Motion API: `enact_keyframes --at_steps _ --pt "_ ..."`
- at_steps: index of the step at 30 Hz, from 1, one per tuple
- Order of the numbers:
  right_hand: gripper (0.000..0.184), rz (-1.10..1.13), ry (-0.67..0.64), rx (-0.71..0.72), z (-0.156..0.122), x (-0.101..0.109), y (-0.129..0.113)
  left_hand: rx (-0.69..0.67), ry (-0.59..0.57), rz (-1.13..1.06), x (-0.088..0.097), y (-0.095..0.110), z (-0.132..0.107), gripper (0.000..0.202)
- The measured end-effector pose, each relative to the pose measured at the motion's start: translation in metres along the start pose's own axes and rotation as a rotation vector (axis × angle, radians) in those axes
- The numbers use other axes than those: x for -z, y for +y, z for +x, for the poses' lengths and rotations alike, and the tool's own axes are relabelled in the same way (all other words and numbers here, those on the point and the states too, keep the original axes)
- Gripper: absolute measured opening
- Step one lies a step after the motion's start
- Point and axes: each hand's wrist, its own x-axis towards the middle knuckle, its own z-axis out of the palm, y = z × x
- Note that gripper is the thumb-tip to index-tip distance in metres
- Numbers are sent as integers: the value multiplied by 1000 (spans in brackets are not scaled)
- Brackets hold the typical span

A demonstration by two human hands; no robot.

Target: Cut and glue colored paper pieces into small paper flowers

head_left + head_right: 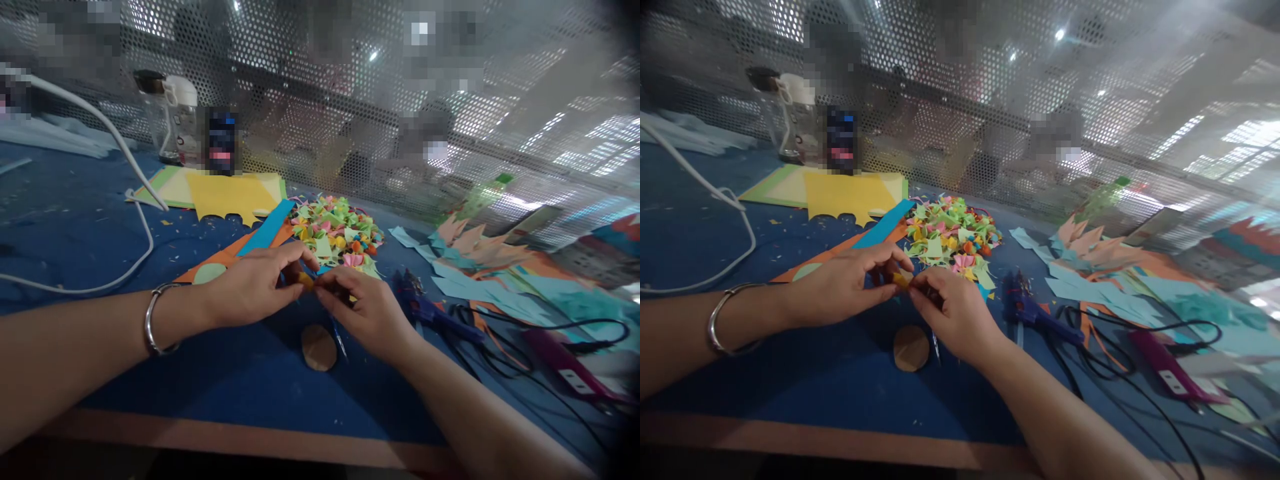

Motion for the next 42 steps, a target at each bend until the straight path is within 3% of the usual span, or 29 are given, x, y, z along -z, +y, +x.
enact_keyframes --at_steps 4,10,12,22,32,37,42 --pt "14 37 100 -39 -2 2 1 -4 -16 -35 1 -1 -1 33" --pt "22 80 483 -127 -7 13 1 53 -9 -113 5 0 1 28" --pt "23 85 526 -143 -8 15 1 60 -16 -125 7 1 2 29" --pt "22 -24 251 -98 -5 13 10 58 -64 -57 11 6 1 32" --pt "20 -5 178 -111 -4 12 11 64 -165 -111 13 2 -3 42" --pt "19 30 175 -107 -4 12 9 35 -67 -24 13 -2 -1 30" --pt "17 28 194 -112 -4 13 7 19 50 72 13 -5 -1 32"
